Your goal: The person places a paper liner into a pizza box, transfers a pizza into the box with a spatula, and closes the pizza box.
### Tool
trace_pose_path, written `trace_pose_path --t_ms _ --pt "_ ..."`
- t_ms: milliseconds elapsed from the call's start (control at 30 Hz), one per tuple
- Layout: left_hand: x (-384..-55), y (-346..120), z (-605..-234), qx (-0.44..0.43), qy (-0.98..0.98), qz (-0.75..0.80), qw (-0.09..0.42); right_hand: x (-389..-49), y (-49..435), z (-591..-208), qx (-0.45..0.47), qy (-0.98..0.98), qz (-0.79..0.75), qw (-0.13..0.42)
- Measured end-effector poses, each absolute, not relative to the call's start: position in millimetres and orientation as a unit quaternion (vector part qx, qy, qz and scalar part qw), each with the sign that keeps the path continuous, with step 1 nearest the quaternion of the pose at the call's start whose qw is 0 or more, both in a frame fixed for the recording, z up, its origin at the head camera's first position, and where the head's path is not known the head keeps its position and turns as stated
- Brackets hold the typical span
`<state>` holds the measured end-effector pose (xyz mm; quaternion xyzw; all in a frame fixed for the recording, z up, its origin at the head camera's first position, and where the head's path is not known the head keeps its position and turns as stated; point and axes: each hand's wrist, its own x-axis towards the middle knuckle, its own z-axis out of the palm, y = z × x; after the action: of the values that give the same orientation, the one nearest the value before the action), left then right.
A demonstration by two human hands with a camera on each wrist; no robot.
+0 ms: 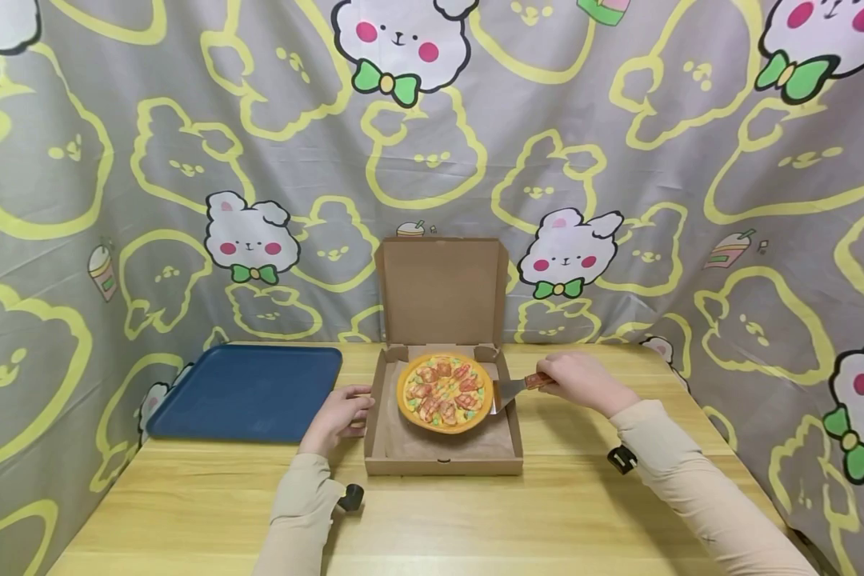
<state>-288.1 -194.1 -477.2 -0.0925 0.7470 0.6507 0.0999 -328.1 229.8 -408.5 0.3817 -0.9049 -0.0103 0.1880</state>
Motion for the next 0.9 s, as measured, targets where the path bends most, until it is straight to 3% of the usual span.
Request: trace_pose_path --t_ms 900 --pt "-288 -194 -479 -0.089 0.750 0.648 0.099 -336 213 -412 0.405 -0.904 -0.020 0.134"
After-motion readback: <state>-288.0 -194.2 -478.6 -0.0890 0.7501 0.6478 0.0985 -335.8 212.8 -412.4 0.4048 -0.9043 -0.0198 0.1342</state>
